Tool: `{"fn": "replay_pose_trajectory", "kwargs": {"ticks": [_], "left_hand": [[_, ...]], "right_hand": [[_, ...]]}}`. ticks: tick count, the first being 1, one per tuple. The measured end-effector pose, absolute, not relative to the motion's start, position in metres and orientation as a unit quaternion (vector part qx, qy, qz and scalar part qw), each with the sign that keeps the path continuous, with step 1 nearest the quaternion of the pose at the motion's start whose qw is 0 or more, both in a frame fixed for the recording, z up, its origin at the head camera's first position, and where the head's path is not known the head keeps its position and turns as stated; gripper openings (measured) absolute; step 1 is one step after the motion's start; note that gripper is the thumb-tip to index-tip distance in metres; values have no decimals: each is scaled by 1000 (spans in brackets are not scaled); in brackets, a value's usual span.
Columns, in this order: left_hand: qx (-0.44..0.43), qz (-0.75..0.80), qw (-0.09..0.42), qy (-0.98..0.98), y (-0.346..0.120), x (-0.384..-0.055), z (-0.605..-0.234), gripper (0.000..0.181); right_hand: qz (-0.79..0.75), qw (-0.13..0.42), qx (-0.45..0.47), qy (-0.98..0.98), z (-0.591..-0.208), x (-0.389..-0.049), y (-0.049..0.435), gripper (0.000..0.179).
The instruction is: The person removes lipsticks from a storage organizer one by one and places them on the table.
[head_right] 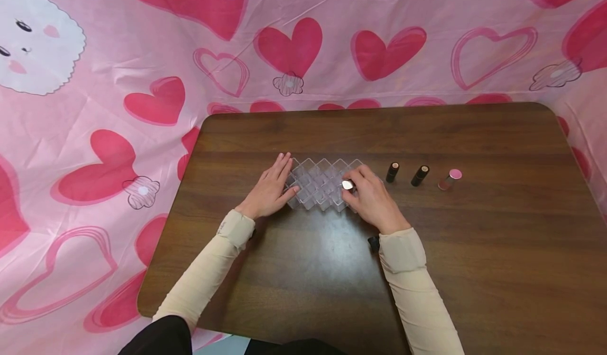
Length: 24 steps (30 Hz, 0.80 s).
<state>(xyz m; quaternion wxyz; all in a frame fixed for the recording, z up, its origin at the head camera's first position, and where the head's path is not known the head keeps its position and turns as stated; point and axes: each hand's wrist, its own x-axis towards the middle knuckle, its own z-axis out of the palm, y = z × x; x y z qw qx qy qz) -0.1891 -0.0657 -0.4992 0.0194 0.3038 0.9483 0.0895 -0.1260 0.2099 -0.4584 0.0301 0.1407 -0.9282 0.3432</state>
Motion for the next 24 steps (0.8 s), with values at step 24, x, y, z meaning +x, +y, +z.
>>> {"fn": "replay_pose_trajectory", "kwargs": {"ticks": [24], "left_hand": [[301, 108, 32, 947, -66, -189, -498, 78]], "right_hand": [[337, -8, 160, -928, -454, -127, 212, 29]]}}
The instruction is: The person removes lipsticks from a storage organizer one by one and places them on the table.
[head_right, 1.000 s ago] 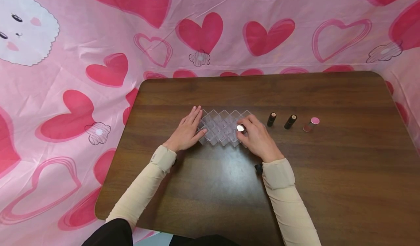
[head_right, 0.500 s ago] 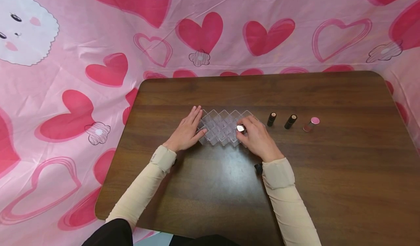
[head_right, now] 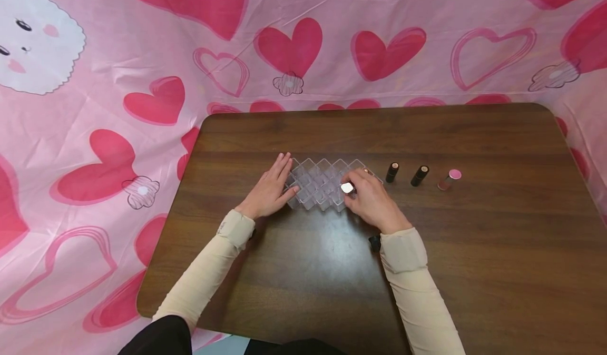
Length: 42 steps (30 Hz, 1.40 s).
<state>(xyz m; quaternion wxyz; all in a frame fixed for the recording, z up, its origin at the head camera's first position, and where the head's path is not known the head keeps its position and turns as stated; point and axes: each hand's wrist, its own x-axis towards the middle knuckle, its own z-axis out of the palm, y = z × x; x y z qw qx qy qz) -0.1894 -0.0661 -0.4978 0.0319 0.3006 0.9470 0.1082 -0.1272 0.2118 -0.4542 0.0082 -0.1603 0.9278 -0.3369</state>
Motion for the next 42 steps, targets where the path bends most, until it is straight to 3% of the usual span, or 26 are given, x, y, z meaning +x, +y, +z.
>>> {"fn": "replay_pose_trajectory", "kwargs": {"ticks": [14, 42], "left_hand": [[301, 112, 34, 946, -67, -191, -499, 78], [303, 82, 15, 949, -65, -189, -499, 76]], "right_hand": [[-340, 11, -159, 927, -453, -128, 212, 28], [-366, -39, -152, 917, -454, -127, 212, 24]]}}
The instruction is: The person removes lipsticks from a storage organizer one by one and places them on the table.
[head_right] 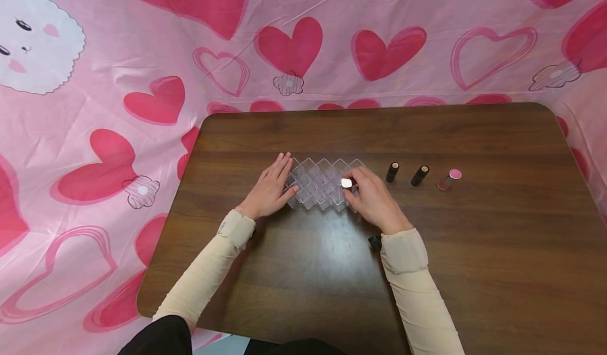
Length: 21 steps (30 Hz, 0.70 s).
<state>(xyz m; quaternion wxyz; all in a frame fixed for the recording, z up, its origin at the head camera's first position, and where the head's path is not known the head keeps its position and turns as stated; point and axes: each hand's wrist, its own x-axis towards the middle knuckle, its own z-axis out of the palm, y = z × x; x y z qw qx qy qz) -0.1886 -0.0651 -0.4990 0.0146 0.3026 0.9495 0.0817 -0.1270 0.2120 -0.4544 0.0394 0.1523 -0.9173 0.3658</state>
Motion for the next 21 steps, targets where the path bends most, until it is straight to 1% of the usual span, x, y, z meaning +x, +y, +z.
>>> {"fn": "replay_pose_trajectory", "kwargs": {"ticks": [5, 13, 18, 21], "left_hand": [[302, 81, 16, 950, -65, -188, -497, 76], [304, 87, 24, 948, -64, -187, -496, 76], [308, 78, 19, 948, -65, -187, -496, 76], [309, 74, 15, 948, -65, -188, -497, 76]], "right_hand": [[367, 48, 152, -917, -454, -127, 212, 24], [377, 85, 155, -909, -452, -126, 213, 25], [388, 114, 161, -900, -449, -126, 212, 27], [390, 122, 161, -898, -448, -125, 213, 29]]}}
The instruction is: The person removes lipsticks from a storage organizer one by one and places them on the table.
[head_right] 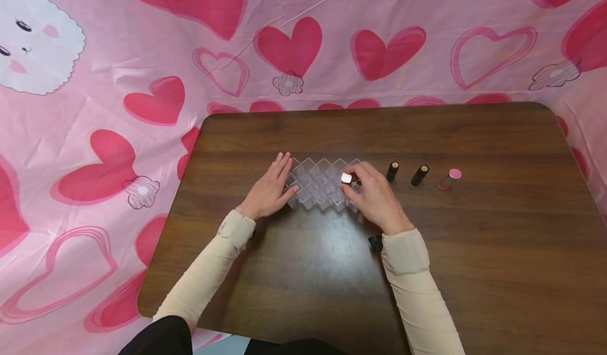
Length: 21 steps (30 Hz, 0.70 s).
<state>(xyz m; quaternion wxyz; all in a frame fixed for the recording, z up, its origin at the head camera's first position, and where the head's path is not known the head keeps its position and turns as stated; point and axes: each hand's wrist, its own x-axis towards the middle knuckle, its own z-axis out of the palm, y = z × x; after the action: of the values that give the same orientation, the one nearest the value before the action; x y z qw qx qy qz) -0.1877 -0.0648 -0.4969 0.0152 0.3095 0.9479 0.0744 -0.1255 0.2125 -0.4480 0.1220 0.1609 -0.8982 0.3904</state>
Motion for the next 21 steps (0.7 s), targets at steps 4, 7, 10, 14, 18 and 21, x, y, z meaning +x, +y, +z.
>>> {"fn": "replay_pose_trajectory", "kwargs": {"ticks": [4, 7, 10, 14, 18, 21], "left_hand": [[312, 70, 10, 947, -65, -188, -498, 76], [314, 69, 5, 947, -65, -189, -499, 76], [315, 71, 2, 946, -66, -189, -500, 76], [316, 70, 0, 946, -66, -189, -500, 76], [315, 68, -1, 947, -65, -189, -500, 76], [314, 69, -1, 947, -65, -189, -500, 76]], "right_hand": [[384, 123, 153, -902, -446, -123, 213, 31], [382, 130, 146, -903, -444, -122, 214, 31], [386, 134, 139, -902, -443, -122, 214, 32], [387, 135, 134, -902, -441, -121, 215, 34], [387, 136, 132, -903, -441, -120, 215, 34], [389, 135, 128, -902, -441, -119, 216, 35]]}}
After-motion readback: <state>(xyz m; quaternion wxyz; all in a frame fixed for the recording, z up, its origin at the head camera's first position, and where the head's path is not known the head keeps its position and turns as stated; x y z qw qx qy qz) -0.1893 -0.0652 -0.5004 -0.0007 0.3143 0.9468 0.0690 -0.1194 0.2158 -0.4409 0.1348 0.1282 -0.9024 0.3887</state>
